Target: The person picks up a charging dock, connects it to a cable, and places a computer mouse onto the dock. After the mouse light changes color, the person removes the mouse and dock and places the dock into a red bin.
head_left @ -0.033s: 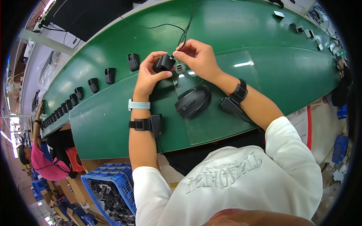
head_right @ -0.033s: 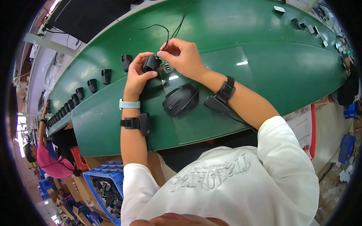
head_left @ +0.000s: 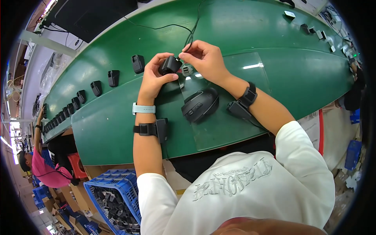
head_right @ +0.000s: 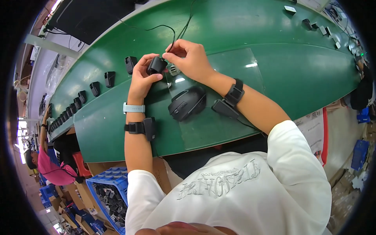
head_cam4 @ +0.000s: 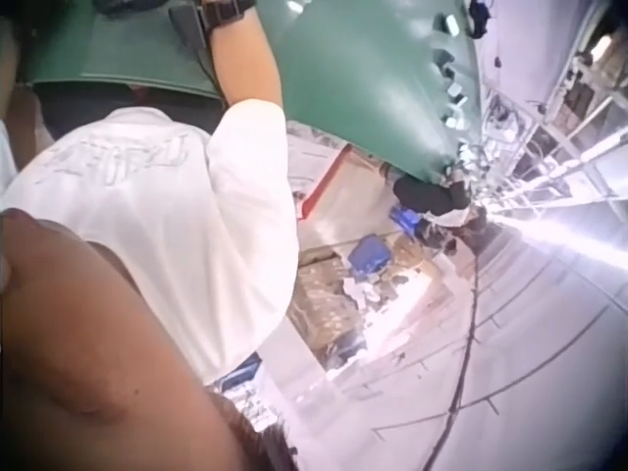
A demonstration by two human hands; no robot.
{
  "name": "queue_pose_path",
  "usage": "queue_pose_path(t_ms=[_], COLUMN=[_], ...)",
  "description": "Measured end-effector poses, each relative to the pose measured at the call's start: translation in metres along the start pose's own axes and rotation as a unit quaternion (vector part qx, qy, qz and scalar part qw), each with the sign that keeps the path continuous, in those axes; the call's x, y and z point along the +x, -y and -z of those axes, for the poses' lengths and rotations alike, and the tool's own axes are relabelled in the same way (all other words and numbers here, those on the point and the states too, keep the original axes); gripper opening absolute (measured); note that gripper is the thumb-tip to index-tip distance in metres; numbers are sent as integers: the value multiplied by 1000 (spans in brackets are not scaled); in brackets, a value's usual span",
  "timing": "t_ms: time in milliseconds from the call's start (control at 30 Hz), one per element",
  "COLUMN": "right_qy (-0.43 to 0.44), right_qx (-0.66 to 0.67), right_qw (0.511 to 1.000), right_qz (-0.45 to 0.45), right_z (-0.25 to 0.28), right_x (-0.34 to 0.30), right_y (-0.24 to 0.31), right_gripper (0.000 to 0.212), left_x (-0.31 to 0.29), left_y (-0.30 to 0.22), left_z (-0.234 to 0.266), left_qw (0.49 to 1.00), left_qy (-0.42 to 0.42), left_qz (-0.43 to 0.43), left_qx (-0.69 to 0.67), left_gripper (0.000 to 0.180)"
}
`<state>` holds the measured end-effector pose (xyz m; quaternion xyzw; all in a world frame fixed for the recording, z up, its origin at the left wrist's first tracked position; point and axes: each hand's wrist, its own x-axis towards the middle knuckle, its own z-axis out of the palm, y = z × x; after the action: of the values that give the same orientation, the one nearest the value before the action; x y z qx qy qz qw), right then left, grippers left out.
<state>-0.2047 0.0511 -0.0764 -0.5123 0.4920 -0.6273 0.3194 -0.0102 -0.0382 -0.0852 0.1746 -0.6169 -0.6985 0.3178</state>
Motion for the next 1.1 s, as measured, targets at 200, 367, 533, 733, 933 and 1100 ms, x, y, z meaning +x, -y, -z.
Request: queue_pose_path(t_ms=[200, 367, 533, 733, 933, 1100], right_qy=[11, 21, -11, 383, 402, 272], right_qx=[1, 15, -13, 416, 361, 311], right_qw=[1000, 999, 997, 813, 814, 860], right_qz=[3, -32, 75, 140, 215, 299], right_z=[1, 1, 1, -36, -20, -21], right_x=[0, 3, -3, -105, -77, -86], right_y=[-7, -2, 47, 179, 203, 206], right_gripper=[12, 13, 21, 43, 51, 32], left_x=[2, 0, -1, 9, 1, 11], left_y=[3, 1, -1, 4, 3, 5], left_z=[-7, -9, -6, -1, 0, -3], left_qw=[1000, 1000, 995, 986, 985, 987], left_qy=[-10, -13, -69, -97, -121, -114], left_qz=[9, -1, -32, -69, -73, -72], left_qx=[2, 10, -71, -118, -95, -90], left_gripper=[61, 60, 55, 52, 53, 52])
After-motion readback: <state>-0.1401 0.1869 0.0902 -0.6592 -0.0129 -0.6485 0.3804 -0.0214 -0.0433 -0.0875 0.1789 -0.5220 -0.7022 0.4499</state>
